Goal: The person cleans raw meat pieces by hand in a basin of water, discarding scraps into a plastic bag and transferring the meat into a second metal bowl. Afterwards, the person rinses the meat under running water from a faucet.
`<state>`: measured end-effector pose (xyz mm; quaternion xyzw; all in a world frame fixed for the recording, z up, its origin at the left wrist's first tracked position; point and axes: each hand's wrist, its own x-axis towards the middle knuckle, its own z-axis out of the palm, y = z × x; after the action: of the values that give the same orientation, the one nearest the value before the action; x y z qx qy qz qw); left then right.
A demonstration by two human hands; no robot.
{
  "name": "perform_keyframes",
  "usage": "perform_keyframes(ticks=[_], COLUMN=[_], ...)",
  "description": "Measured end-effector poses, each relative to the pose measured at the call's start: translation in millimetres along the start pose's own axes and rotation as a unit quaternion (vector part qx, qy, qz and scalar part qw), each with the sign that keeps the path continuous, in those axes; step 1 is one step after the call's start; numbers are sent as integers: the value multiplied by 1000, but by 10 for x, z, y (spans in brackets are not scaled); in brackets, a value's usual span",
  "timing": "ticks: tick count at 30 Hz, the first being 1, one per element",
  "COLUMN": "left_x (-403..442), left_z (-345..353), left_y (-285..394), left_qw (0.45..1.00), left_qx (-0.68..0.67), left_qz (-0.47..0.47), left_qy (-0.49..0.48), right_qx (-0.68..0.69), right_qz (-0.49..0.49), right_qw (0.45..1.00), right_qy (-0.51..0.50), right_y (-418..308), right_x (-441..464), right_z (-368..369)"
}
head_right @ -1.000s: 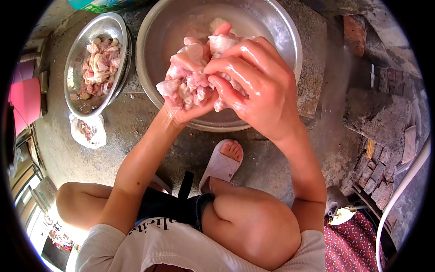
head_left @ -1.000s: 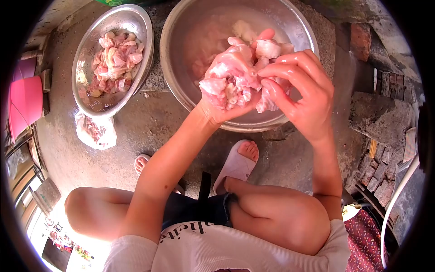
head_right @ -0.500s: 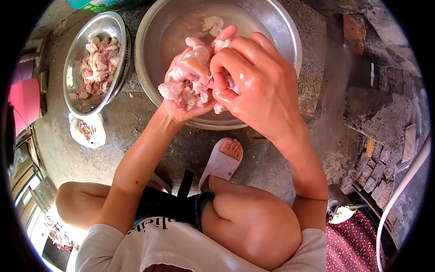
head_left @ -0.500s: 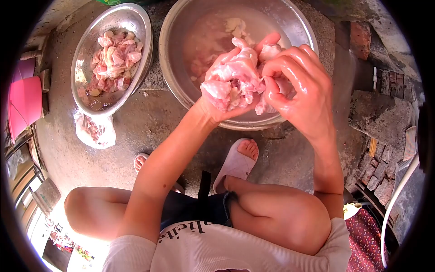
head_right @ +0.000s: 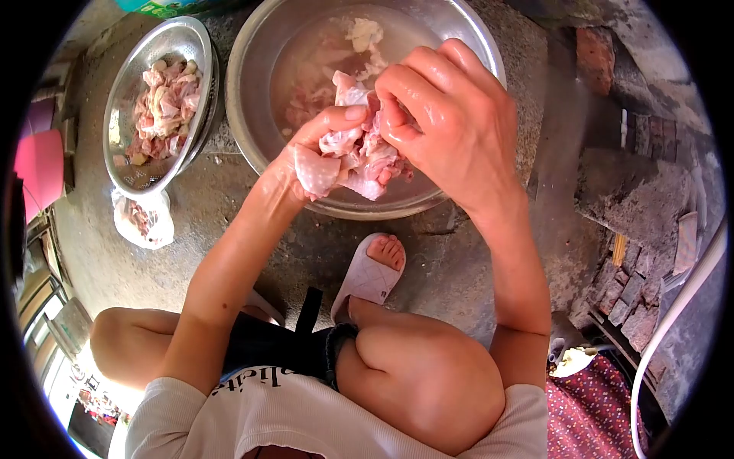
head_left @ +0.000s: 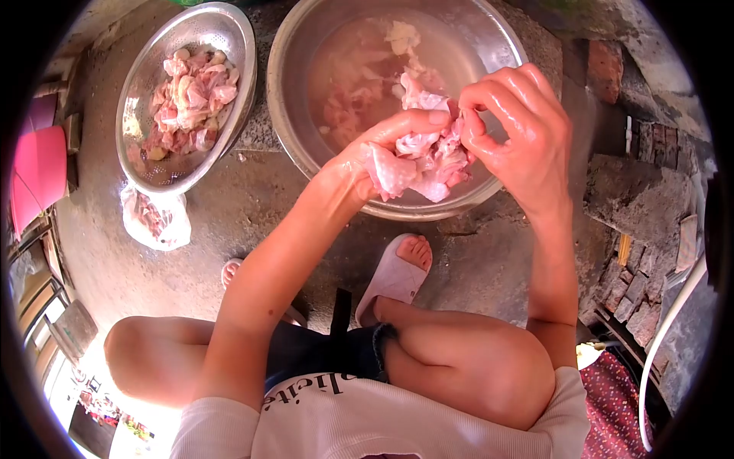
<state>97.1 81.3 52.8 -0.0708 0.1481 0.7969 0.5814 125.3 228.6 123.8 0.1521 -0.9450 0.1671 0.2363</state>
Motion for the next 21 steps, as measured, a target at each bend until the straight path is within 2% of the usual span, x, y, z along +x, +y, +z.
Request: perform_keyframes(ticks=[10, 14, 17, 20, 21], left_x=[-23, -67, -44, -79, -63], left_z=[-34, -11, -168, -210, -251], left_y=[84, 122, 58, -32, -39], left_qw=[991, 993, 996, 998, 994], left_qx=[133, 117, 78, -46, -83], left_qz=[7, -3, 0, 40, 69], left_qy=[-11, 18, -51, -9, 33], right_qx=[16, 42, 0, 129, 213], right_qz=[-34, -19, 35, 125, 77], right_qw=[999, 998, 999, 982, 969], right_qy=[-21, -39, -18, -65, -100], right_y=[-36, -40, 19, -60, -153], right_x=[60, 88, 138, 374, 547], right_z=[44, 61, -2, -85, -56])
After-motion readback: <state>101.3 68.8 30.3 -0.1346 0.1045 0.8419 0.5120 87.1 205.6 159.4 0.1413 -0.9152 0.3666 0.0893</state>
